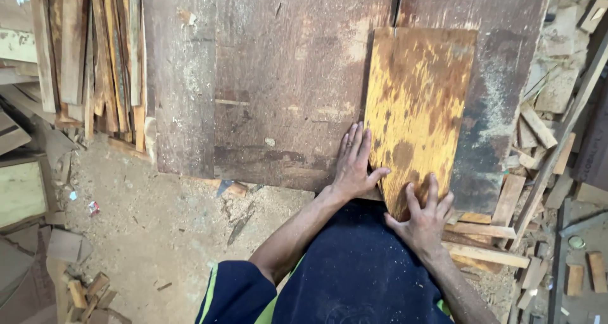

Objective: Cutting a piece of wood using a table saw.

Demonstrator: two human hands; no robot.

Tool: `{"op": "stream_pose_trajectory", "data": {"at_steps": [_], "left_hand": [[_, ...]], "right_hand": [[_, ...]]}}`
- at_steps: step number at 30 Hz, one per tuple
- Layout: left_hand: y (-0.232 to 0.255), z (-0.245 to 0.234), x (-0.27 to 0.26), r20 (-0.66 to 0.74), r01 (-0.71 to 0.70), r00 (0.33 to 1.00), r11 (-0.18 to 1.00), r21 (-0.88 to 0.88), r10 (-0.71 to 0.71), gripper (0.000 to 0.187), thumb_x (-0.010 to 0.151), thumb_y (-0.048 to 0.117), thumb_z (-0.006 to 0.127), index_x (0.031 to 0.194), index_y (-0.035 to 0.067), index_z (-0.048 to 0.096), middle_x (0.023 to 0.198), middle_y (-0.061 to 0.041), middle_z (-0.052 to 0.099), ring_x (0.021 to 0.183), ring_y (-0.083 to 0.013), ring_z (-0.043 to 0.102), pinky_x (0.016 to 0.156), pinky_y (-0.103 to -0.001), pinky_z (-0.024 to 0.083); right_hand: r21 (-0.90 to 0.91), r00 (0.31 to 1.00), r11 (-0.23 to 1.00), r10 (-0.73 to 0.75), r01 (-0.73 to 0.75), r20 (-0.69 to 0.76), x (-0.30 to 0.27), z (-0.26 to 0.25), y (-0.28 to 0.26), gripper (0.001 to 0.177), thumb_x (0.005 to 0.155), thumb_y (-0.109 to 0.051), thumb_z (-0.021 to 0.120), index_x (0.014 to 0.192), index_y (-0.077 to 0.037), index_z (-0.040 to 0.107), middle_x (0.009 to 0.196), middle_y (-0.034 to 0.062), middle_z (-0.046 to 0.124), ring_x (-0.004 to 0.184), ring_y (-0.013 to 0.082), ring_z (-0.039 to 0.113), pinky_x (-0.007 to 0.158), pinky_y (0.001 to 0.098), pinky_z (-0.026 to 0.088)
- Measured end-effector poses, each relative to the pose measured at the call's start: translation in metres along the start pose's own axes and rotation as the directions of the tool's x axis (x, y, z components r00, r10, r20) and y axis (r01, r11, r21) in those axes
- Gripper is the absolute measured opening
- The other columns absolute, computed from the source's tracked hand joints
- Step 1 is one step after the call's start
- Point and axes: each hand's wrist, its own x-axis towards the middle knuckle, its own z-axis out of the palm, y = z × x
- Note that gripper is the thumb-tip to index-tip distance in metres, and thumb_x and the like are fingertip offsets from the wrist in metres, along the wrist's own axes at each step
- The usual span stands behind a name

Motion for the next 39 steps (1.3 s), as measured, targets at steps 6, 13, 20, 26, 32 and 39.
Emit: {"op": "stream_pose_trajectory", "data": {"at_steps": [6, 13, 20, 26, 32, 39], "left_hand": [[-0.002, -0.001, 0.009, 0.002, -0.007, 1.000, 1.000, -0.016, 0.007, 0.115, 0.085, 0.055, 0.077, 0.161, -0.008, 0.018, 0.169, -0.033, 0.014, 0.161, -0.0453, 0.011, 0.131, -0.056, 0.011], [-0.007, -0.002, 0.023, -0.026, -0.009, 1.000, 1.000, -0.016, 0.009, 0.114, 0.085, 0.055, 0.077, 0.162, -0.006, 0.019, 0.170, -0.031, 0.014, 0.162, -0.0439, 0.011, 0.132, -0.056, 0.010], [-0.020, 0.011, 0.038, -0.016, -0.022, 1.000, 0.999, 0.023, 0.023, 0.117, 0.084, 0.058, 0.076, 0.161, -0.007, 0.015, 0.169, -0.032, 0.011, 0.161, -0.0430, 0.006, 0.132, -0.056, 0.006], [-0.032, 0.018, 0.052, 0.010, -0.019, 1.000, 0.997, 0.069, 0.018, 0.118, 0.086, 0.064, 0.071, 0.161, -0.007, 0.013, 0.169, -0.033, 0.008, 0.160, -0.0420, 0.003, 0.131, -0.055, 0.004], [-0.033, 0.017, 0.061, 0.022, -0.009, 1.000, 0.996, 0.084, 0.008, 0.119, 0.085, 0.064, 0.070, 0.161, -0.007, 0.012, 0.169, -0.032, 0.007, 0.160, -0.0416, 0.003, 0.131, -0.054, 0.003], [-0.032, 0.009, 0.075, 0.032, 0.009, 0.999, 0.996, 0.092, -0.012, 0.117, 0.086, 0.065, 0.069, 0.160, -0.006, 0.013, 0.168, -0.031, 0.009, 0.160, -0.0404, 0.003, 0.131, -0.052, 0.004]], "right_hand": [[-0.041, 1.000, 0.999, 0.013, -0.012, 0.003, 0.008, -0.001, 0.001, 0.095, 0.051, -0.050, 0.094, 0.134, -0.015, 0.063, 0.163, 0.0221, 0.025, 0.138, 0.0636, 0.026, 0.104, 0.0792, 0.033], [-0.050, 1.000, 0.999, 0.007, -0.007, 0.010, 0.023, -0.001, 0.002, 0.097, 0.051, -0.049, 0.094, 0.137, -0.017, 0.061, 0.164, 0.0222, 0.025, 0.138, 0.0641, 0.028, 0.100, 0.0772, 0.038], [-0.085, 0.997, 0.996, 0.046, -0.040, 0.061, 0.038, 0.006, 0.011, 0.099, 0.053, -0.054, 0.093, 0.140, -0.020, 0.059, 0.166, 0.0202, 0.020, 0.138, 0.0664, 0.023, 0.101, 0.0801, 0.036], [-0.093, 0.994, 0.995, 0.048, -0.039, 0.099, 0.054, 0.000, 0.009, 0.099, 0.055, -0.057, 0.092, 0.140, -0.020, 0.059, 0.166, 0.0199, 0.016, 0.139, 0.0678, 0.020, 0.102, 0.0827, 0.033], [-0.095, 0.994, 0.995, 0.049, -0.039, 0.103, 0.062, -0.004, 0.005, 0.098, 0.056, -0.056, 0.092, 0.141, -0.019, 0.059, 0.166, 0.0201, 0.017, 0.138, 0.0685, 0.020, 0.102, 0.0829, 0.033], [-0.078, 0.996, 0.996, 0.058, -0.052, 0.065, 0.073, -0.007, 0.001, 0.099, 0.053, -0.054, 0.094, 0.140, -0.020, 0.060, 0.166, 0.0193, 0.018, 0.137, 0.0676, 0.022, 0.103, 0.0808, 0.033]]}}
